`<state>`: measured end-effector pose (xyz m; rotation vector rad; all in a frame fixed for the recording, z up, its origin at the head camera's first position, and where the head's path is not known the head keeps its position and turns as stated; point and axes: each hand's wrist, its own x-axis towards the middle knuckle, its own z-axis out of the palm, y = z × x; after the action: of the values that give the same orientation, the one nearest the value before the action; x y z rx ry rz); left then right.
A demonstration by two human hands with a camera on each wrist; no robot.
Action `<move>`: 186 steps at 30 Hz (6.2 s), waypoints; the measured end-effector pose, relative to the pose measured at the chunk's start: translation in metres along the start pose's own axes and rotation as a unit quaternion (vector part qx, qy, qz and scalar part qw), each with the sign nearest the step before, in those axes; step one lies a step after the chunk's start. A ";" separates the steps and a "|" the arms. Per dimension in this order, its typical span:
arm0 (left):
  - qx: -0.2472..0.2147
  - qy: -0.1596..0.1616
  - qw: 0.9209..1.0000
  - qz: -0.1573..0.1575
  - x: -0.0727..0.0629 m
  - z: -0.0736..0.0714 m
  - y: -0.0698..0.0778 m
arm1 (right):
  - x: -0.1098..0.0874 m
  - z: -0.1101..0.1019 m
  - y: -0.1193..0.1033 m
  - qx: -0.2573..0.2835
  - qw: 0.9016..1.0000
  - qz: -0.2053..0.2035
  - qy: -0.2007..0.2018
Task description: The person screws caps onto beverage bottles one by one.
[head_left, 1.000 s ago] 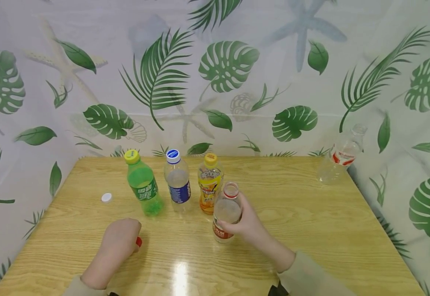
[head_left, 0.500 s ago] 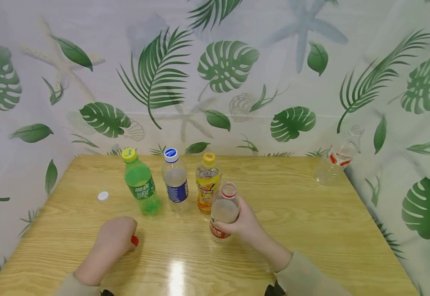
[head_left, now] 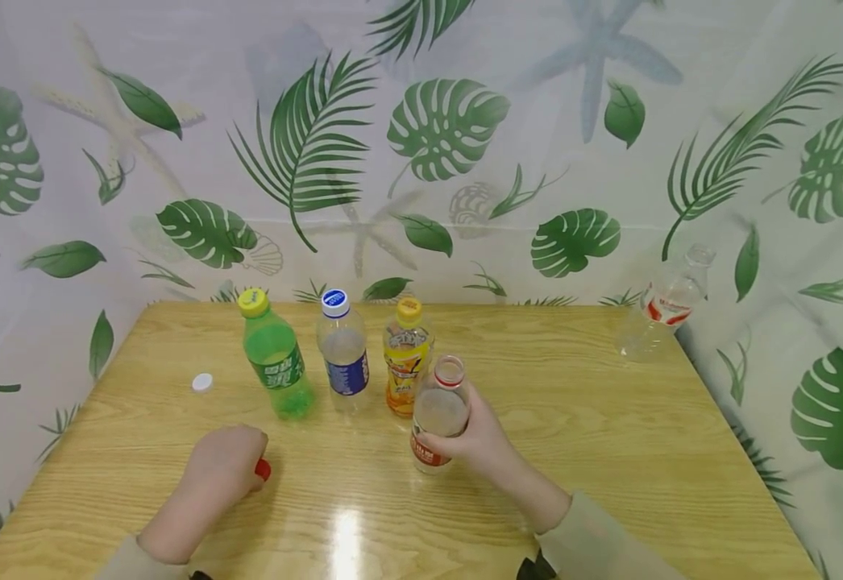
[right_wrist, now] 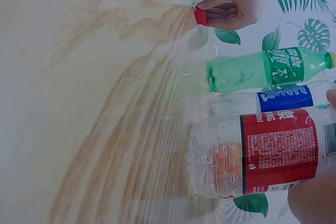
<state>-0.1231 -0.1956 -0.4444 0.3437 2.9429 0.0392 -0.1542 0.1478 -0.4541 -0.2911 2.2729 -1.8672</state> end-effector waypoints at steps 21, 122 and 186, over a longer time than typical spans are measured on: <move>0.030 0.085 0.992 0.085 -0.003 -0.054 0.040 | -0.002 0.001 -0.001 -0.003 1.000 0.002 0.004; 0.096 0.154 0.921 0.344 0.049 -0.179 0.172 | -0.001 0.000 0.006 -0.046 0.999 -0.023 0.007; -0.409 0.105 0.866 0.267 0.074 -0.116 0.152 | -0.004 0.005 0.011 -0.028 0.998 -0.058 0.004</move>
<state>-0.1806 -0.0309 -0.3357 1.0135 2.5802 1.4047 -0.1497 0.1465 -0.4661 -0.4343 2.3629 -1.8647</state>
